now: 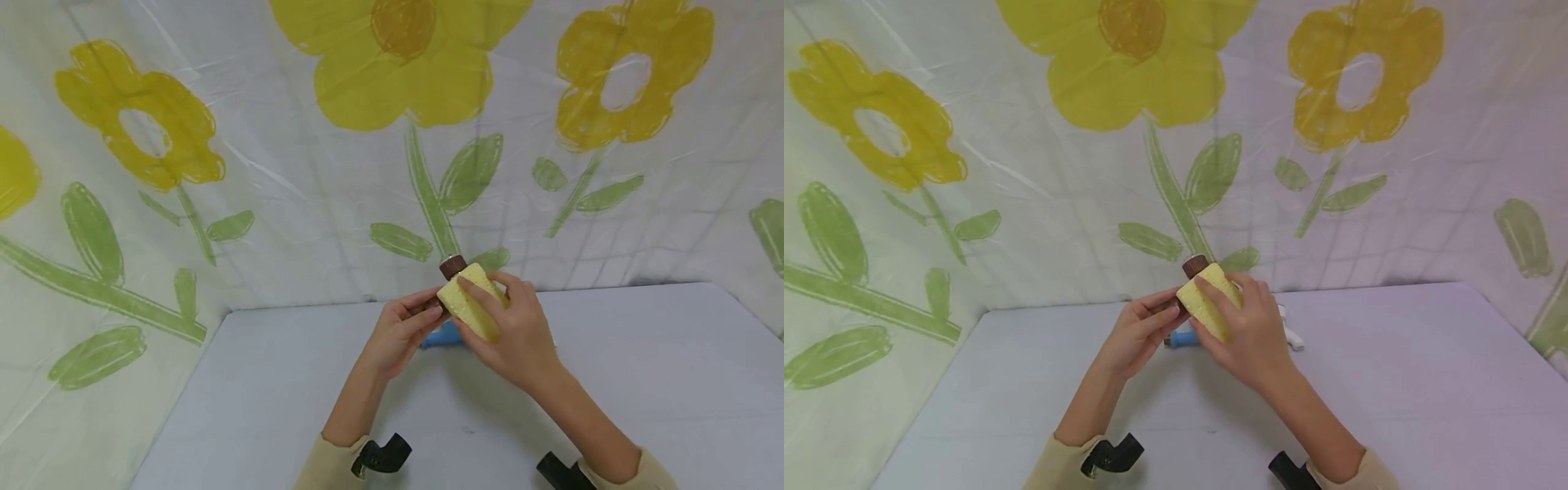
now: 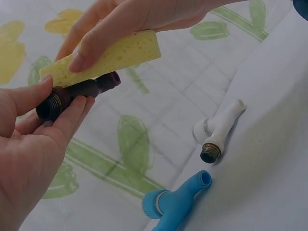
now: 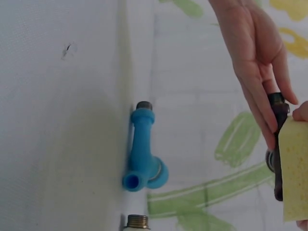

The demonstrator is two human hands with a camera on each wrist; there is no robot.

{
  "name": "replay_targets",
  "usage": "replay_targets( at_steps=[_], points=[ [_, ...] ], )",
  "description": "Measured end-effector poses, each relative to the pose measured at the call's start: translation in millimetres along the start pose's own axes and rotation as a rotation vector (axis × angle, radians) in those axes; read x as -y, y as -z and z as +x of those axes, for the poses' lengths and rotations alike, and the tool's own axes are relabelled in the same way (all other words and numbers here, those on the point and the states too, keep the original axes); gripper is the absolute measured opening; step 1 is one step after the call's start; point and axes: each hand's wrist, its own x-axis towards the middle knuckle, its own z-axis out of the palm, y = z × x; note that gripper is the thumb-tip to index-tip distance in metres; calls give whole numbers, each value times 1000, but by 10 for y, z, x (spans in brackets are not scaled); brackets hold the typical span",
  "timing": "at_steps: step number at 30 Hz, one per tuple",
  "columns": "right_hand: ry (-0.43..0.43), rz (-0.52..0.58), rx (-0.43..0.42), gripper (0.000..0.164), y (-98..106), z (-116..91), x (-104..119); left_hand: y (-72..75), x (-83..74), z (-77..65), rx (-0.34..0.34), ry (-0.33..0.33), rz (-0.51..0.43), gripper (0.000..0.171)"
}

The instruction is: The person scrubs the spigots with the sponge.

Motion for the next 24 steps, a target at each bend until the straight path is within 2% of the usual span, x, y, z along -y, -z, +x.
replay_targets(
  at_steps=[4, 9, 14, 17, 21, 24],
  points=[
    [-19, 11, 1, 62, -9, -6, 0, -14, -9, 0, 0, -2, 15, 46],
    [-33, 33, 16, 62, -33, -21, 21, -18, -19, 4, -38, 9, 25, 45],
    [-85, 57, 6, 59, -25, -13, 33, -18, -40, 11, -3, 8, 39, 45],
    [-169, 111, 14, 48, -9, -13, 53, -11, -58, 2, 36, -3, 36, 47],
    [-326, 226, 39, 55, 27, -1, 101, 6, -77, -23, 52, -9, 9, 47],
    [-434, 297, 59, 53, 62, 23, 135, 3, -74, -30, 50, -11, -8, 47]
  ],
)
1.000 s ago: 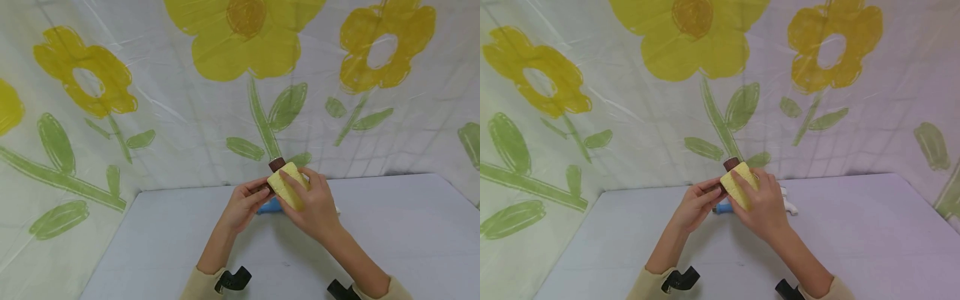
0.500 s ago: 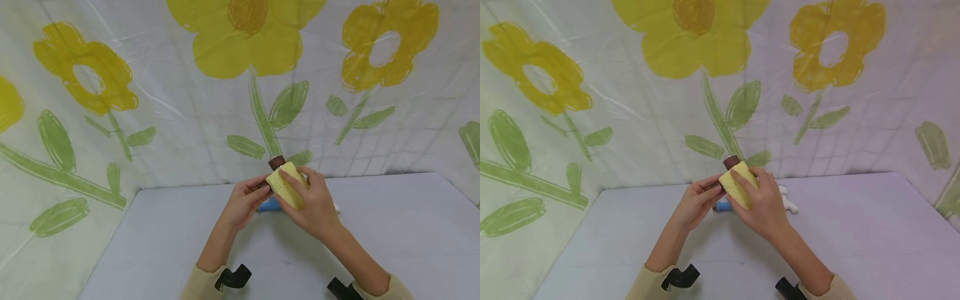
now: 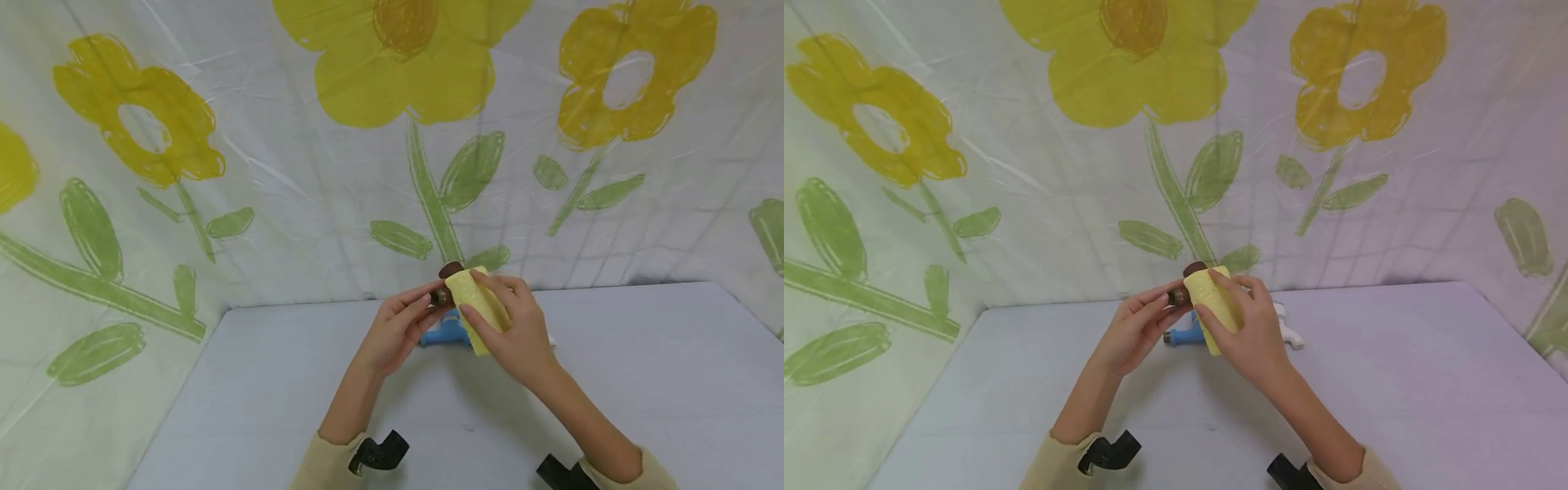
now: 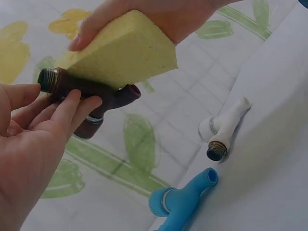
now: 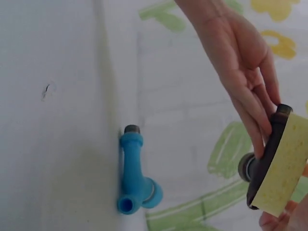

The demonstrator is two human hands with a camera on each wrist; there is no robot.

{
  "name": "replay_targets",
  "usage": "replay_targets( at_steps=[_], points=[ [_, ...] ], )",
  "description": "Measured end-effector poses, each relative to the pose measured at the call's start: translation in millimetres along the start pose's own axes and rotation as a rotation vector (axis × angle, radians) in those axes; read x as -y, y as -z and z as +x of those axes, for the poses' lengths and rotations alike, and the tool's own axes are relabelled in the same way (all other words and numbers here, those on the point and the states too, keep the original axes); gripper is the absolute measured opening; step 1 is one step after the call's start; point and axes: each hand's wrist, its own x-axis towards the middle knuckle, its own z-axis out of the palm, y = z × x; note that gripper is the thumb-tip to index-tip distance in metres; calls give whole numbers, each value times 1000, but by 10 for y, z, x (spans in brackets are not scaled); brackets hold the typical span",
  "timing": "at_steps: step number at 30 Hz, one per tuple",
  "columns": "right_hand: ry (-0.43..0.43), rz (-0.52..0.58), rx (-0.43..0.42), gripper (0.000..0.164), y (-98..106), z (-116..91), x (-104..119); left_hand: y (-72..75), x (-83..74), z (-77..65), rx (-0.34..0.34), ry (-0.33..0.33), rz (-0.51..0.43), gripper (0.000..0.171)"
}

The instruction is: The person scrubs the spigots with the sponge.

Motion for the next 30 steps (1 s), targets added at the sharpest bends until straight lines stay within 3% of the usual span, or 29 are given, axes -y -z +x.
replay_targets(
  at_steps=[6, 10, 19, 26, 30],
  points=[
    [-189, 121, 98, 47, 56, 35, 44, -40, 45, 3, 21, -24, -32, 47],
    [-326, 215, 201, 46, 83, 58, 63, -44, 85, 9, 17, -61, 22, 45],
    [-404, 296, 296, 49, 93, 59, 74, -96, 113, 31, -227, -89, 180, 42],
    [-453, 408, 329, 51, 102, 57, 61, -115, 151, 55, -356, -184, 285, 26],
    [-482, 483, 351, 54, 109, 61, 56, -107, 169, 73, -416, -223, 375, 27]
  ],
)
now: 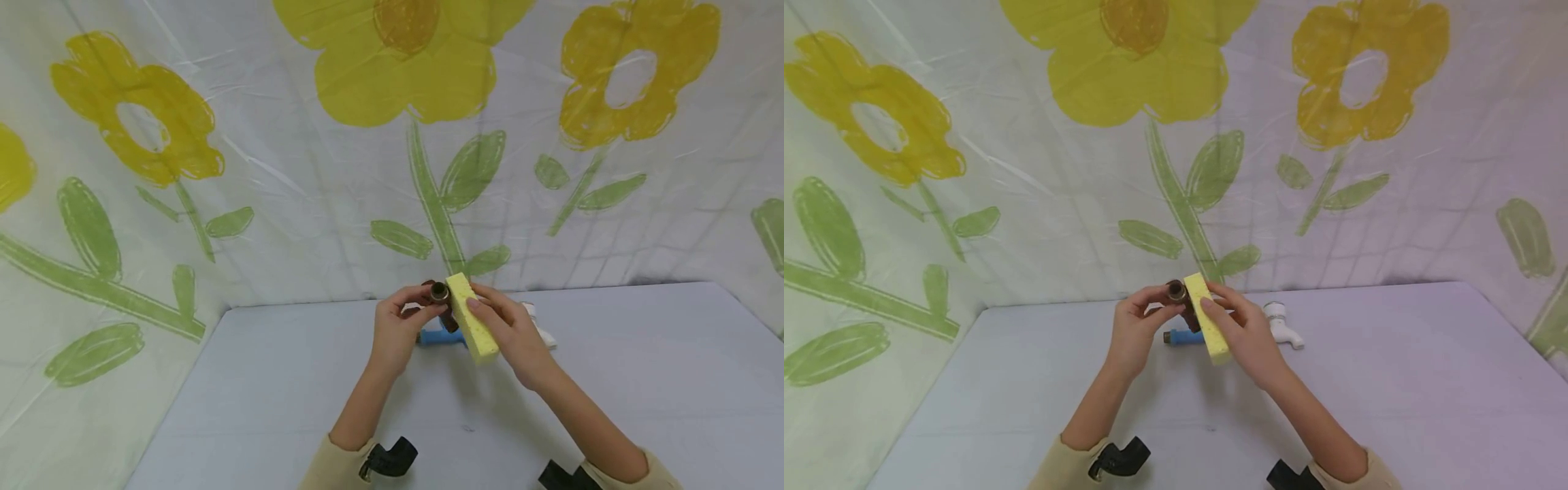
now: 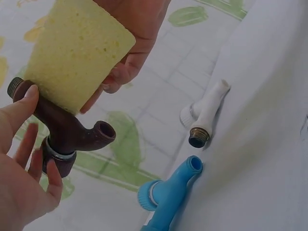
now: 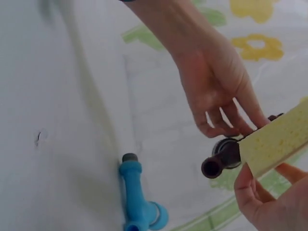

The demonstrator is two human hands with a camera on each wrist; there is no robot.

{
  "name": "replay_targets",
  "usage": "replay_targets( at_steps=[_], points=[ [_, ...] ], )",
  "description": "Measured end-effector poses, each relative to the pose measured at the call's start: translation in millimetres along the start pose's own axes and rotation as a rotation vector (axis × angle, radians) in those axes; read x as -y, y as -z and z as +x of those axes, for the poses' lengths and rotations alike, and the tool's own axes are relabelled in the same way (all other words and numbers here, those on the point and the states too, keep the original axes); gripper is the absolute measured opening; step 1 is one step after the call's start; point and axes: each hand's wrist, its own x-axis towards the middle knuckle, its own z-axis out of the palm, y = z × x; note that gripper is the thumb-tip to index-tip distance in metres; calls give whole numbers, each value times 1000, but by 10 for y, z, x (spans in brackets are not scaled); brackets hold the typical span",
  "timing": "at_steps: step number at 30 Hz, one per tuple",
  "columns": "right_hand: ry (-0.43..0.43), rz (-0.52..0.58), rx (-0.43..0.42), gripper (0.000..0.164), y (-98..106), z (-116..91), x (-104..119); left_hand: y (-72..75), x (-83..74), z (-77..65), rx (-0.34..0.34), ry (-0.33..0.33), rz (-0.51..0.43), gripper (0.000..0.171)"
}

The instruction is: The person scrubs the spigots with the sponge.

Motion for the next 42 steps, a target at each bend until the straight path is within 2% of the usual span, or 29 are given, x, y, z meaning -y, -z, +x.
replay_targets(
  at_steps=[5, 9, 12, 17, 22, 28, 36, 42],
  points=[
    [-48, 45, 9, 56, 10, 9, 15, 1, 14, -1, -19, 42, 46, 29],
    [-62, 63, 11, 55, 17, 13, 19, -3, 33, 2, -6, 88, -9, 32],
    [-59, 72, 8, 56, 19, 15, 11, -11, 48, 10, 9, 107, -87, 37],
    [-43, 93, 5, 55, 24, 11, 11, -26, 78, 15, 17, 92, -156, 41],
    [-28, 90, -1, 54, 31, 9, 12, -25, 105, 17, 36, 76, -167, 41],
    [-31, 45, 9, 53, 29, 28, 9, 23, 116, 24, 91, 79, -123, 41],
    [-36, 60, -10, 56, 89, 7, 62, 101, 92, 41, 196, 86, -56, 35],
    [-53, 54, -17, 58, 133, 20, 59, 127, 61, 49, 236, 125, 3, 34]
  ],
)
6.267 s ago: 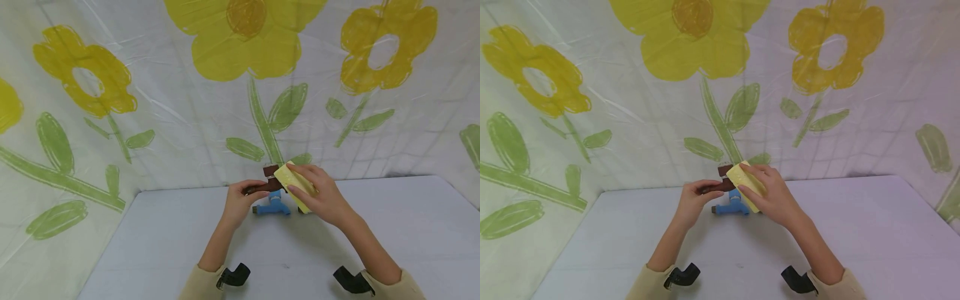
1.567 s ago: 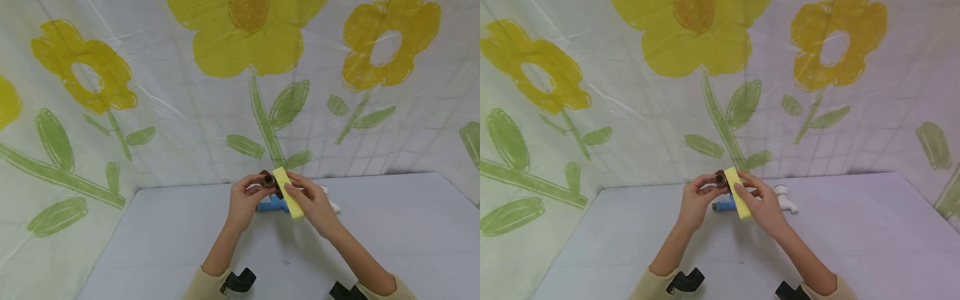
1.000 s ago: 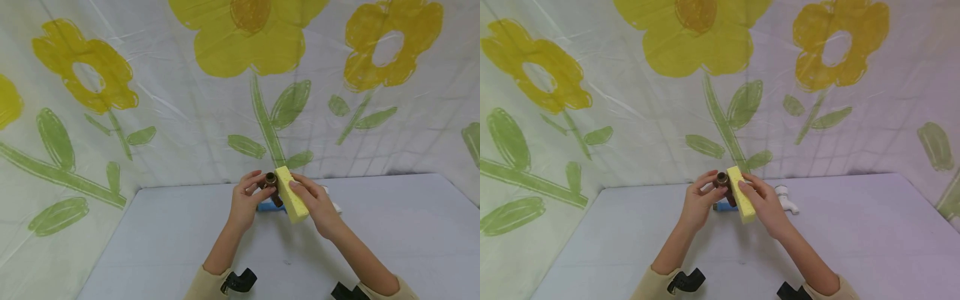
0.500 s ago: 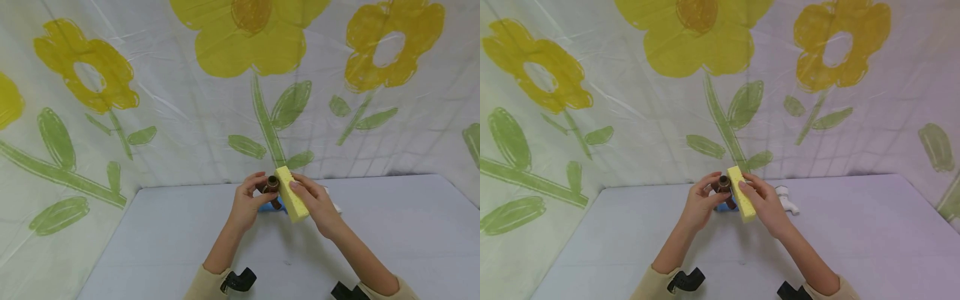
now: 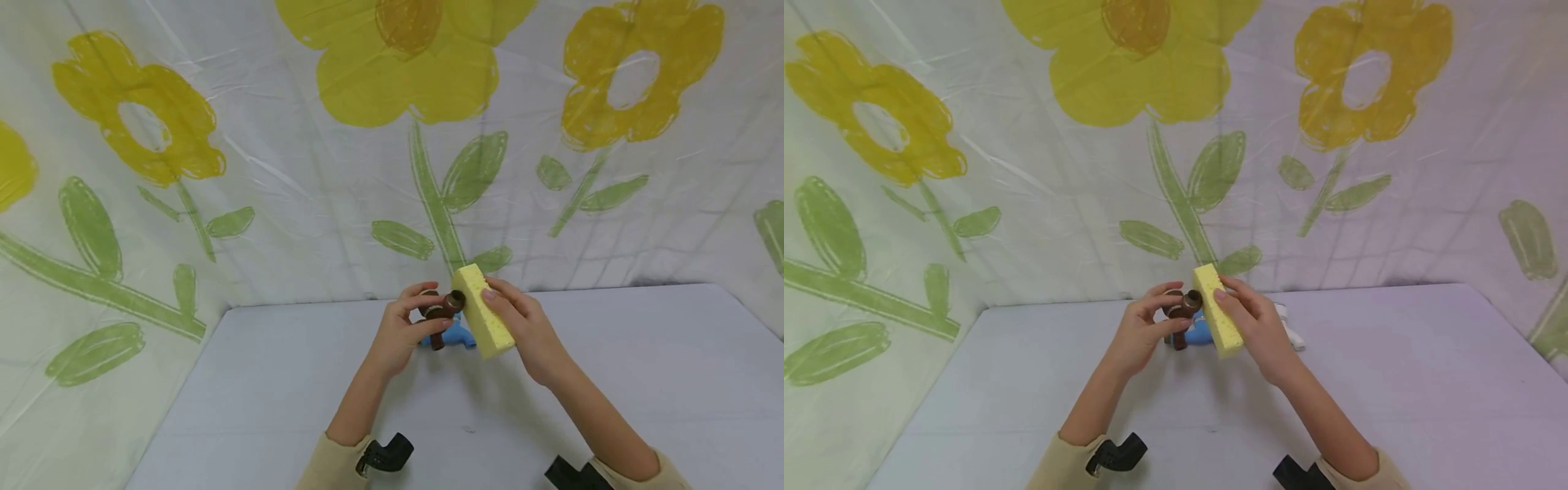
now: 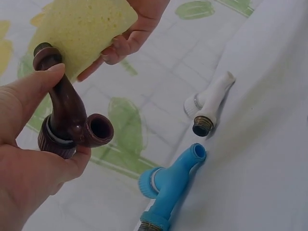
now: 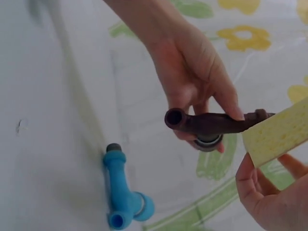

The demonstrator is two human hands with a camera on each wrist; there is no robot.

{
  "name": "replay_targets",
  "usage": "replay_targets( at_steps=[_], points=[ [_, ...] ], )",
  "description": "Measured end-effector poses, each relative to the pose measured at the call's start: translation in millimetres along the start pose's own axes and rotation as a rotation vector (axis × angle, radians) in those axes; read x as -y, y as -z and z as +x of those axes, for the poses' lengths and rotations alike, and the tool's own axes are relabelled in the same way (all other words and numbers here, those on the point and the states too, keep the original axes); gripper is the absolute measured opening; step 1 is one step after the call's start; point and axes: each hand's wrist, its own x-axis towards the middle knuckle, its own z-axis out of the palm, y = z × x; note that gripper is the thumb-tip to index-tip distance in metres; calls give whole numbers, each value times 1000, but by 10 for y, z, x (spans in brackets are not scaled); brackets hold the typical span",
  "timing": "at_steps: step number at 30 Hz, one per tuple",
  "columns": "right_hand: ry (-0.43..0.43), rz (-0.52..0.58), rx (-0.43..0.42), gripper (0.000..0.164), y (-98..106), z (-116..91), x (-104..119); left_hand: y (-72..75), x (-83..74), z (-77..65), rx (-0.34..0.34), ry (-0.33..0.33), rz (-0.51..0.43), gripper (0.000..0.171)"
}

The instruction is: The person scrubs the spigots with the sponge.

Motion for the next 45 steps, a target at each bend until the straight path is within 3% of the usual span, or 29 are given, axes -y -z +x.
replay_targets(
  at_steps=[16, 24, 29, 34, 36, 39, 45],
  points=[
    [-3, 4, -53, 58, 86, 27, 12, 15, -61, -26, 69, 39, 71, 29],
    [16, -2, -70, 55, 101, 53, -16, -16, -93, -43, 95, 1, 140, 27],
    [58, -36, -81, 52, 99, 44, -11, -36, -129, -48, 82, -16, 180, 26],
    [130, -181, -110, 49, 102, 52, -22, -27, -239, -81, 79, -12, 222, 24],
    [145, -235, -132, 49, 112, 55, -26, -7, -274, -90, 80, -13, 206, 24],
    [150, -259, -155, 49, 137, 57, -28, 29, -309, -90, 76, 20, 96, 30],
    [146, -270, -169, 49, 185, 63, -38, 64, -335, -75, 45, 148, -120, 59]
  ],
)
